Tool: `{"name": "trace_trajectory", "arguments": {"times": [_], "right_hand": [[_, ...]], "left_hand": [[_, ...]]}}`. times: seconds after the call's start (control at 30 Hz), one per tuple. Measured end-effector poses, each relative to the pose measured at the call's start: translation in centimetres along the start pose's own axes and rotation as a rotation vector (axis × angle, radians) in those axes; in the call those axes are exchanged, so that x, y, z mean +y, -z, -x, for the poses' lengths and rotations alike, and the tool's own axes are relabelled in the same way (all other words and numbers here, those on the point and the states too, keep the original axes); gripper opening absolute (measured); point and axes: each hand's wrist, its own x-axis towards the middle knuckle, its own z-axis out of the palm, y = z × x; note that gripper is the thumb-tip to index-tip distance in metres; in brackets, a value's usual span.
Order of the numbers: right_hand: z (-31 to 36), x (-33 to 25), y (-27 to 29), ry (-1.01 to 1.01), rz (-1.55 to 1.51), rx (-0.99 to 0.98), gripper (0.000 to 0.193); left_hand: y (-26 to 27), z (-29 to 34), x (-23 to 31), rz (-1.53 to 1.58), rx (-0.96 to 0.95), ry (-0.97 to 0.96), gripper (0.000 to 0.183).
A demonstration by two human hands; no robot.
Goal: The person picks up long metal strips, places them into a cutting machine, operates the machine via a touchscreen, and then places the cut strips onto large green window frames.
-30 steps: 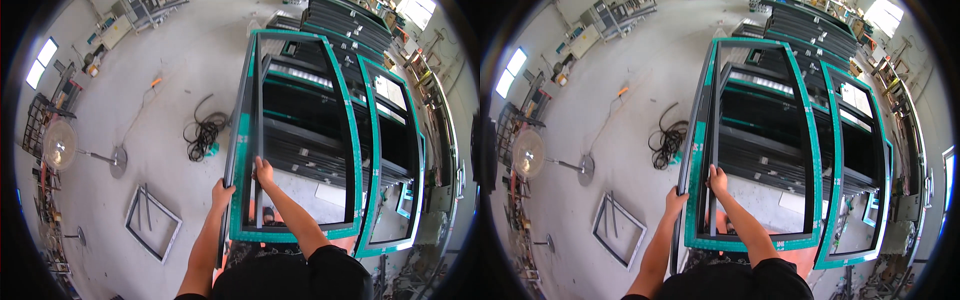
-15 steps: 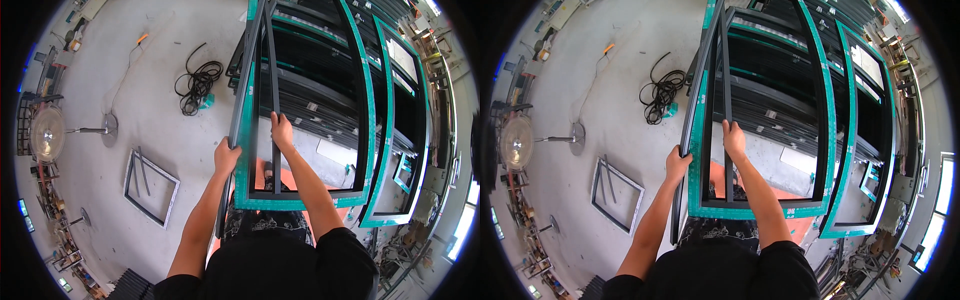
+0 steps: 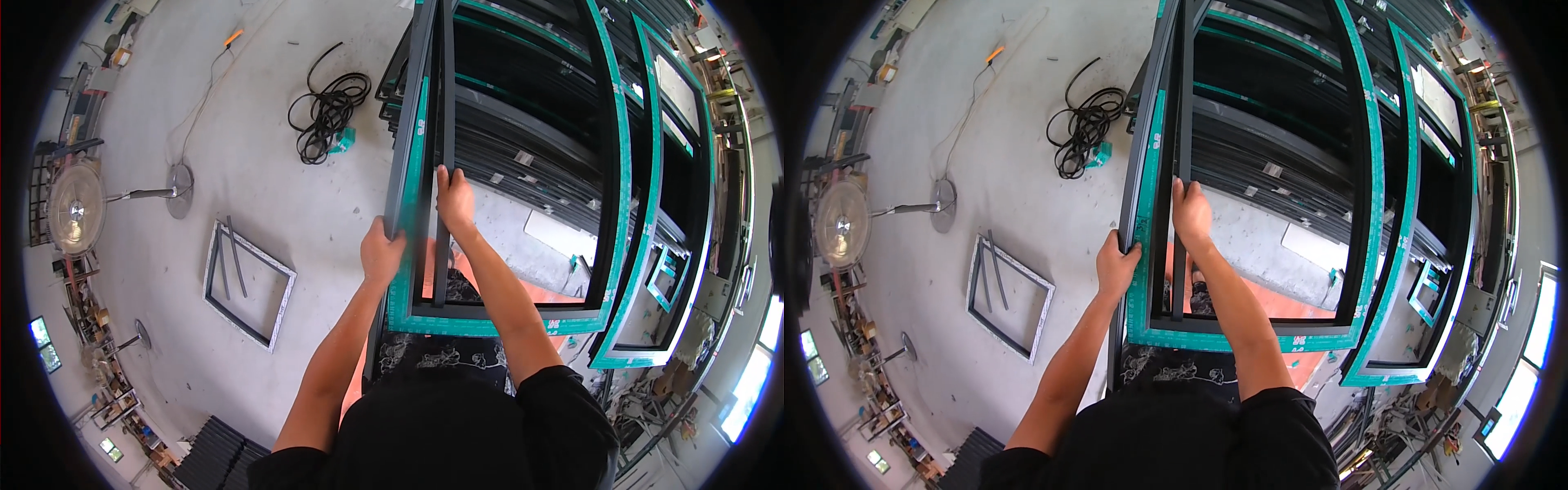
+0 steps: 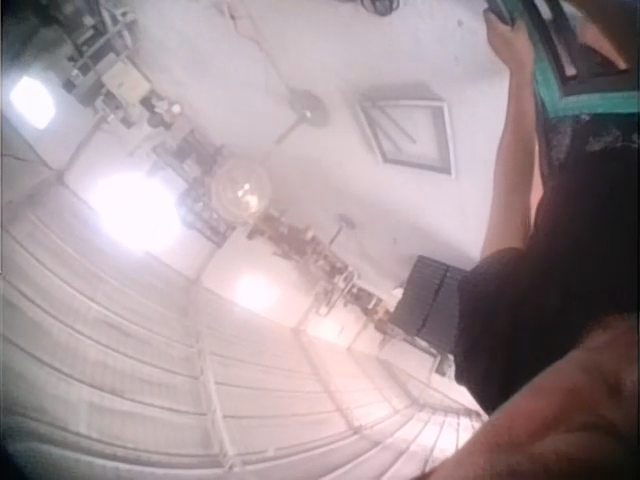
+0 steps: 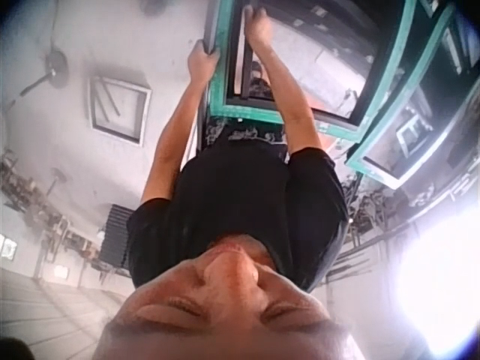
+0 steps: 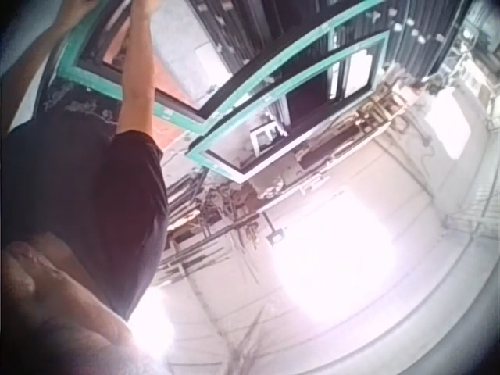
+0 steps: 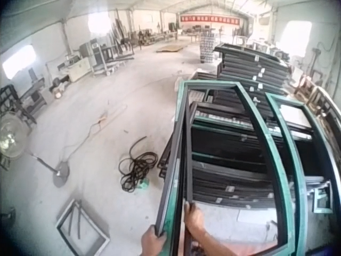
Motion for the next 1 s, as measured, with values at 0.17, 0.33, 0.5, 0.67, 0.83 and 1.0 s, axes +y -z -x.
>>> {"name": "trace_trajectory", "arguments": {"times": [0.17,0.33,0.5,0.67,0.83,1.0], "right_hand": [[0.0,-1.0,2.4,-0.159,-0.113,-0.102,0.048],[0.2,-1.4,1.5,-0.02,-0.058,0.004,0.048],[0.2,-0.7,0.8,-0.122,-0.201,-0.042,0.05],[0.1,-0.8,1.3,-0.153,-0.337,-0.1,0.051],[2.7,2.4,1.0,-0.064,-0.302,-0.187,0.049],[8.2,4.2,4.3,0.14,-0.221,-0.09,0.043]], "left_hand": [[0.1,0.0,-0.7,0.016,0.005,-0.008,0.029],[-0.3,0.1,-0.7,0.001,0.012,-0.002,0.026],[-0.5,0.2,-0.6,0.006,0.051,0.011,0.029],[-0.8,0.1,-0.7,-0.012,0.06,0.024,0.029],[-0.5,0.1,-0.7,0.048,0.05,0.04,0.024],[0.9,-0.5,-0.4,-0.154,0.173,-0.069,0.027]]}}
